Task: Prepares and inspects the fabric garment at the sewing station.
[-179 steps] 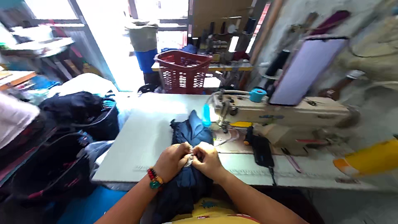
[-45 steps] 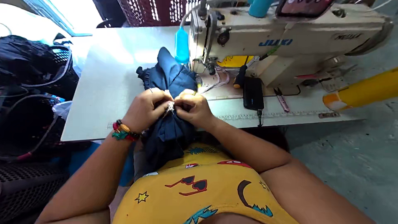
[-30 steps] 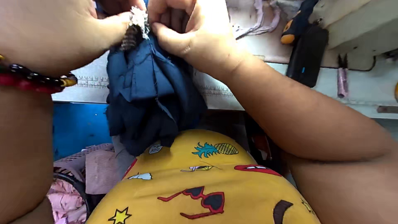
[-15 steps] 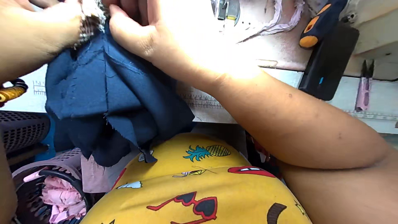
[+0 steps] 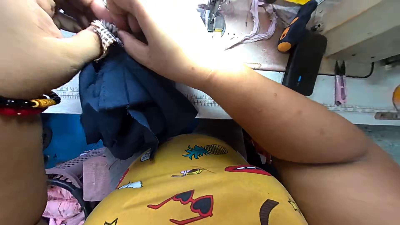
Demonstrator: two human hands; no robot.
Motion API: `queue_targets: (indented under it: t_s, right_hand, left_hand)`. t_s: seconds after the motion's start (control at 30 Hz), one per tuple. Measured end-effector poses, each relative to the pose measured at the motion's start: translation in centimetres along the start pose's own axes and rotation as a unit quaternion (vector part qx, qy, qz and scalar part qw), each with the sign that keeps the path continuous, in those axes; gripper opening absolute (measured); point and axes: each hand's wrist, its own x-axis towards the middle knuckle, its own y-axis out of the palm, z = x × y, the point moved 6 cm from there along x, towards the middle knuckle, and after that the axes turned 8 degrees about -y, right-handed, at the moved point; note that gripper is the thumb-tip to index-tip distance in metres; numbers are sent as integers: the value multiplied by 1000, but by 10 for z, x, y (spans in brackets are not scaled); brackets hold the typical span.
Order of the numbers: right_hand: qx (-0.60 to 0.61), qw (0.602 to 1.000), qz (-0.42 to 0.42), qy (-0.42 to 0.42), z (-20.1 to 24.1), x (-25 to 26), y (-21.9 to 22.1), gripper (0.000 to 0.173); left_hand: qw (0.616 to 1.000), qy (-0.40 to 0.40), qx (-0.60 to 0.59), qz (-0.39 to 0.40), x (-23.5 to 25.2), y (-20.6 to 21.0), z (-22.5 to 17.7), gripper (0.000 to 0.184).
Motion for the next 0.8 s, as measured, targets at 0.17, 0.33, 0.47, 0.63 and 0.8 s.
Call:
queue_targets:
  t_s: [0.17,0.33,0.47,0.63,0.8]
  right_hand:
    - [-26,997,4,66,8,1,-3,9]
    - [39,990,-71,119,1,-7,-1,8]
    - [155,977,-101,105,-14,-10,2,7]
    - [241,964,-103,52,-19,-13,2,8]
    - [268,958,-100,15,-13,-19,2,9]
  left_hand:
    - [997,72,-7,-7,-7,7,-5,16]
    - [995,89,38,3,-16,9,-33,20]
    - [995,85,34,27,-11,8,-32,23]
    - [993,76,76,44,-8,2,-45,20]
    - [977,110,183,28,-15,5,-68,19]
